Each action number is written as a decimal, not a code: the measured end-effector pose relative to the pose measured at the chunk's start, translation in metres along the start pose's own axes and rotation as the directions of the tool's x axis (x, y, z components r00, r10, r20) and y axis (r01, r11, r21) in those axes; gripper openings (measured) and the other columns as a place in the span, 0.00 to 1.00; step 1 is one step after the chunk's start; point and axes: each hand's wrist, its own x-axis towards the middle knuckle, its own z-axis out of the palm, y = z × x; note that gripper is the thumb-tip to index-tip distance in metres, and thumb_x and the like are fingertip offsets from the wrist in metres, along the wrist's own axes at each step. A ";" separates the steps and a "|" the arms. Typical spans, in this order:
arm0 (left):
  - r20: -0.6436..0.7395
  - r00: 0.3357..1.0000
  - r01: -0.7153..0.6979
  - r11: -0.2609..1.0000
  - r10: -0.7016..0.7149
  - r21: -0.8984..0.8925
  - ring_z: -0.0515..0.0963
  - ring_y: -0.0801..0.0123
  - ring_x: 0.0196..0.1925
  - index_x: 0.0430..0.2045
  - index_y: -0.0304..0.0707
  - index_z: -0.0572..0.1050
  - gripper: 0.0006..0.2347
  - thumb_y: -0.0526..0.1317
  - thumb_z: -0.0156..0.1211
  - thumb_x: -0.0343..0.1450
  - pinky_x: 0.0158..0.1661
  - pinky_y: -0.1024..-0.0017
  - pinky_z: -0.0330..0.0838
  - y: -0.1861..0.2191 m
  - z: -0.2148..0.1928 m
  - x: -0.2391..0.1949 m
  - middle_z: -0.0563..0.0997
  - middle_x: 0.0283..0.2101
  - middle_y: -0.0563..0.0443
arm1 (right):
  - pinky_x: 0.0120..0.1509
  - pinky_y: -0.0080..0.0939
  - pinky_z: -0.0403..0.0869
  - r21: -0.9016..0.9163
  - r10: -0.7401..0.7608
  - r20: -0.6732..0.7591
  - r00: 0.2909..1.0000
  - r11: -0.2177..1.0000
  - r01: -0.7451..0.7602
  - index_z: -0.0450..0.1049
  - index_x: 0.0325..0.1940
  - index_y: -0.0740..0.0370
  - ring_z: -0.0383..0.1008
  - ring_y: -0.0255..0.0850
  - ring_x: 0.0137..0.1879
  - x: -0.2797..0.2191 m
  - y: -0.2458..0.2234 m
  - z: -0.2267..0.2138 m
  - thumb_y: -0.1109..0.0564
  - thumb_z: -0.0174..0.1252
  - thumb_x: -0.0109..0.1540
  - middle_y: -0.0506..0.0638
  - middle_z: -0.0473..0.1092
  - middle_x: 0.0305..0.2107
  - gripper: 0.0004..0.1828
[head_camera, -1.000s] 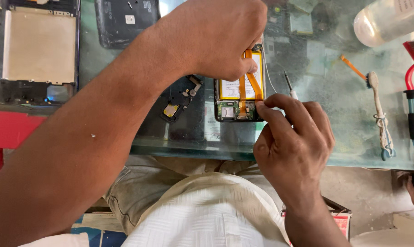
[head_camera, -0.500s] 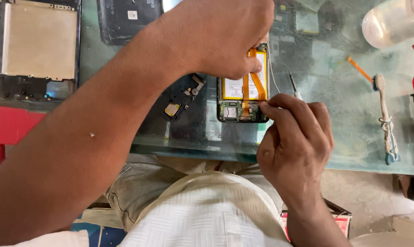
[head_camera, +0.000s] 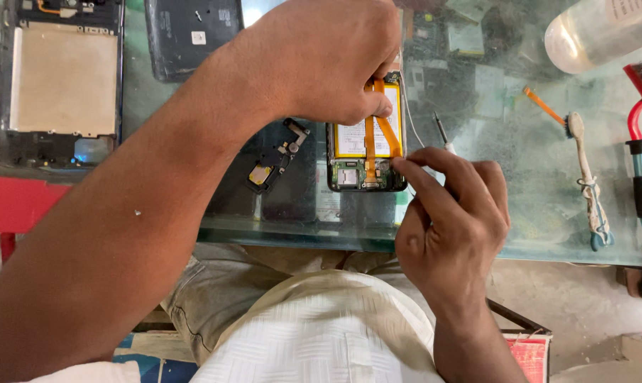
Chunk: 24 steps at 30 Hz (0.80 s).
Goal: The person reassembles a disassembled smartphone on a glass table, connecting ribbon cables to the motherboard and battery area using a precision screwdriver and tweezers. The person secures the cables and adjusts internal components without closing the device.
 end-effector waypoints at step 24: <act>-0.647 0.760 -0.002 0.995 0.065 0.097 0.79 0.55 0.39 0.29 0.33 0.81 0.02 0.32 0.69 0.71 0.44 0.59 0.71 0.027 -0.045 -0.074 0.81 0.34 0.48 | 0.36 0.30 0.63 0.389 0.257 -0.605 0.754 0.921 -0.002 0.79 0.47 0.69 0.67 0.35 0.38 -0.072 0.059 -0.012 0.62 0.65 0.60 0.56 0.71 0.43 0.12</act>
